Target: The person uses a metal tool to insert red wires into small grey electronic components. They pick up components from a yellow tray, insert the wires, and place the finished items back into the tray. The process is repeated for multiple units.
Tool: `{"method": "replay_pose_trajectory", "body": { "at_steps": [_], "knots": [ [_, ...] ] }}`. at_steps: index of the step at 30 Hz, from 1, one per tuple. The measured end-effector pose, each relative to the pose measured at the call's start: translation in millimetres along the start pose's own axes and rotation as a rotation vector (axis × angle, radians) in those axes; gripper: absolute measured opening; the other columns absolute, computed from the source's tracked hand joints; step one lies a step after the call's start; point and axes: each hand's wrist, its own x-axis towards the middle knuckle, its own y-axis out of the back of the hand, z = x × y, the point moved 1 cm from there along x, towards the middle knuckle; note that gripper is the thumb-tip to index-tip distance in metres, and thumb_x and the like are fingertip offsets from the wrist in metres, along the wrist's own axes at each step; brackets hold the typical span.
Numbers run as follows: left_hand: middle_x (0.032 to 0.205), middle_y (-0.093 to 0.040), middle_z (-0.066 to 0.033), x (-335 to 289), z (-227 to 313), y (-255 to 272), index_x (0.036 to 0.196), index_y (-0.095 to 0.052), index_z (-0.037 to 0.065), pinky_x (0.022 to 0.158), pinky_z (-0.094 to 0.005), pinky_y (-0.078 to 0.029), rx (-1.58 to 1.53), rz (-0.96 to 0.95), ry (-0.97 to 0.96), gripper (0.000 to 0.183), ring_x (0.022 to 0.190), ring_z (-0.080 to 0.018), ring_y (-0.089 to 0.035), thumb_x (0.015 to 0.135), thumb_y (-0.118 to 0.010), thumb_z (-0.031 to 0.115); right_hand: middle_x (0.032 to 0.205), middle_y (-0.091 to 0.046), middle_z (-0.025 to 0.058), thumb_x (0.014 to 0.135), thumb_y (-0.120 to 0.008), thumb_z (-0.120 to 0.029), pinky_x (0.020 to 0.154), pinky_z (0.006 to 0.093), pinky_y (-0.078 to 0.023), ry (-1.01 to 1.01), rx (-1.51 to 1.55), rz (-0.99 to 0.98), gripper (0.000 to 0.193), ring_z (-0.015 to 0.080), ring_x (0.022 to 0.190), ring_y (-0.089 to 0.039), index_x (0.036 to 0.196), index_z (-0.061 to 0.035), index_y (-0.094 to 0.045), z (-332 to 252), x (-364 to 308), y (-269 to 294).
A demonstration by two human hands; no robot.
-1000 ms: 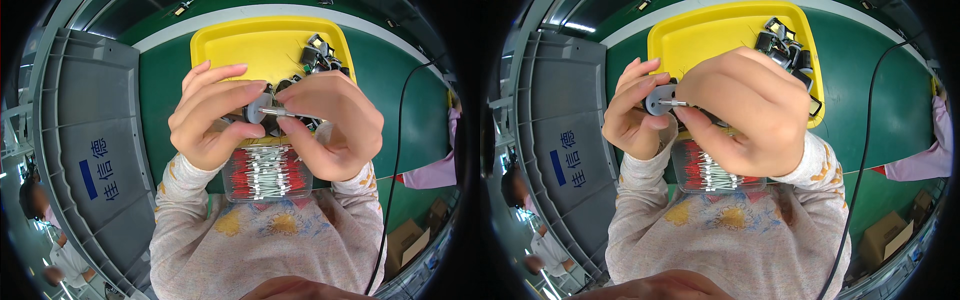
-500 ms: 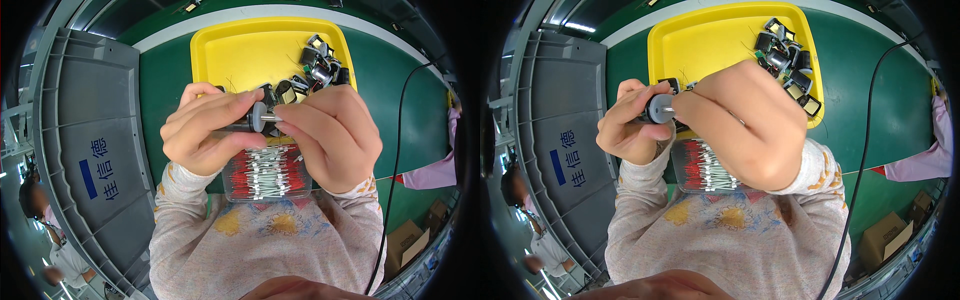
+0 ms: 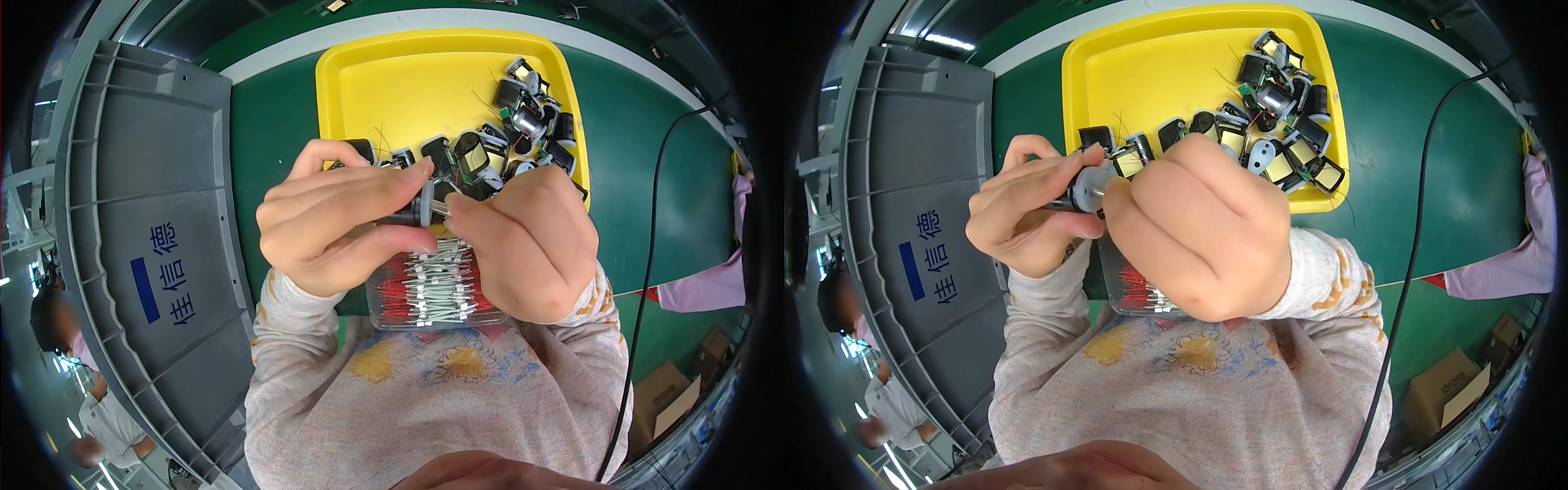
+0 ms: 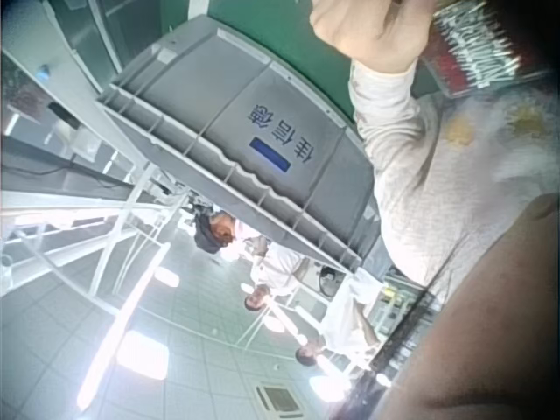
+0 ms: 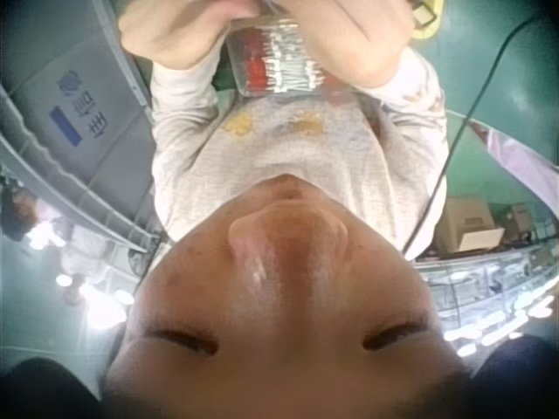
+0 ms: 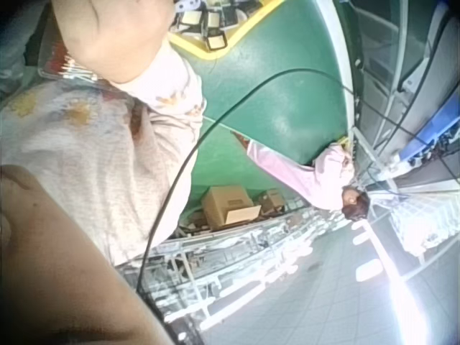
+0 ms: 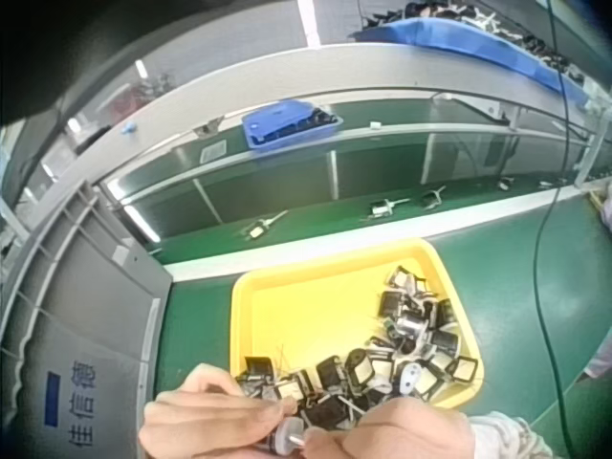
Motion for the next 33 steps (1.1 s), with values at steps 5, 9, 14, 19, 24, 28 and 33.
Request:
{"method": "replay_pose_trajectory", "body": {
  "at_steps": [5,9,14,19,24,28,33],
  "knots": [
    [0.074,-0.067,-0.0167,7.0,-1.0,11.5,0.082,-0.066,-0.005,0.06,-0.0302,-0.039,0.012,-0.169,-0.04,0.046,0.06,-0.0178,-0.063,0.053,-0.078,0.028,0.065,-0.049,0.0067,0.043,-0.063,0.001,0.046,0.0284,-0.036,-0.132,0.089,-0.068,0.035,0.02,0.054,-0.046,0.078,0.0021,-0.062,-3.2,2.4,0.8],
    [0.074,-0.067,-0.0166,5.0,-1.7,11.2,0.083,-0.065,-0.007,0.06,-0.0301,-0.039,0.007,-0.173,-0.002,0.047,0.059,-0.0167,-0.061,0.052,-0.079,0.025,0.065,-0.049,0.0068,0.048,-0.067,0.006,0.047,0.0294,-0.035,-0.224,0.132,-0.07,0.031,0.021,0.055,-0.046,0.078,0.0017,-0.062,-5.1,2.3,-1.6],
    [0.072,-0.067,-0.0088,-1.1,-1.1,-7.1,0.087,-0.068,-0.003,0.066,-0.0256,-0.044,-0.007,0.072,0.275,0.035,0.059,-0.013,-0.06,0.055,-0.078,0.006,0.07,-0.053,0.0072,0.063,-0.064,0.009,0.051,0.0274,-0.039,-0.252,0.172,-0.042,0.018,0.0197,0.059,-0.051,0.08,0.0023,-0.061,12.4,2.8,-9.4],
    [0.095,-0.064,-0.0119,2.6,-13.2,-16.9,0.102,-0.059,-0.006,0.078,-0.0254,-0.048,-0.557,0.152,0.643,0.032,0.079,-0.0151,-0.061,0.072,-0.067,-0.005,0.088,-0.059,0.0059,0.081,-0.06,-0.006,0.063,0.0224,-0.048,-0.851,0.771,-0.128,0.013,0.0115,0.078,-0.056,0.091,0.0013,-0.061,41.3,5.6,-9.2],
    [0.103,-0.058,-0.0124,0.3,-21.6,-20.7,0.105,-0.053,-0.005,0.082,-0.03,-0.049,-0.835,0.218,0.805,0.031,0.096,-0.0174,-0.056,0.076,-0.063,-0.005,0.087,-0.061,0.005,0.079,-0.064,-0.009,0.061,0.0205,-0.049,-0.858,0.955,0.094,0.018,0.0094,0.078,-0.057,0.094,0.0003,-0.061,43.1,4.4,-18.9],
    [0.102,-0.059,-0.0115,-5.6,-18.1,-28.8,0.099,-0.053,-0.003,0.084,-0.0282,-0.047,-0.883,0.217,0.788,0.027,0.095,-0.0162,-0.056,0.075,-0.064,-0.005,0.083,-0.061,0.0051,0.077,-0.067,-0.006,0.058,0.019,-0.049,-0.825,0.857,0.078,0.014,0.0075,0.073,-0.057,0.086,0.0022,-0.06,39.6,-0.3,-30.8],
    [0.102,-0.059,-0.0113,-12.7,-16.9,-33.0,0.098,-0.053,-0.002,0.084,-0.027,-0.046,-0.948,0.292,0.779,0.026,0.095,-0.0157,-0.056,0.074,-0.065,-0.004,0.076,-0.058,0.0035,0.075,-0.068,-0.005,0.056,0.0176,-0.048,-0.902,0.861,0.145,0.011,0.0067,0.07,-0.056,0.079,0.0018,-0.061,32.8,-2.7,-35.0]
  ]
}}
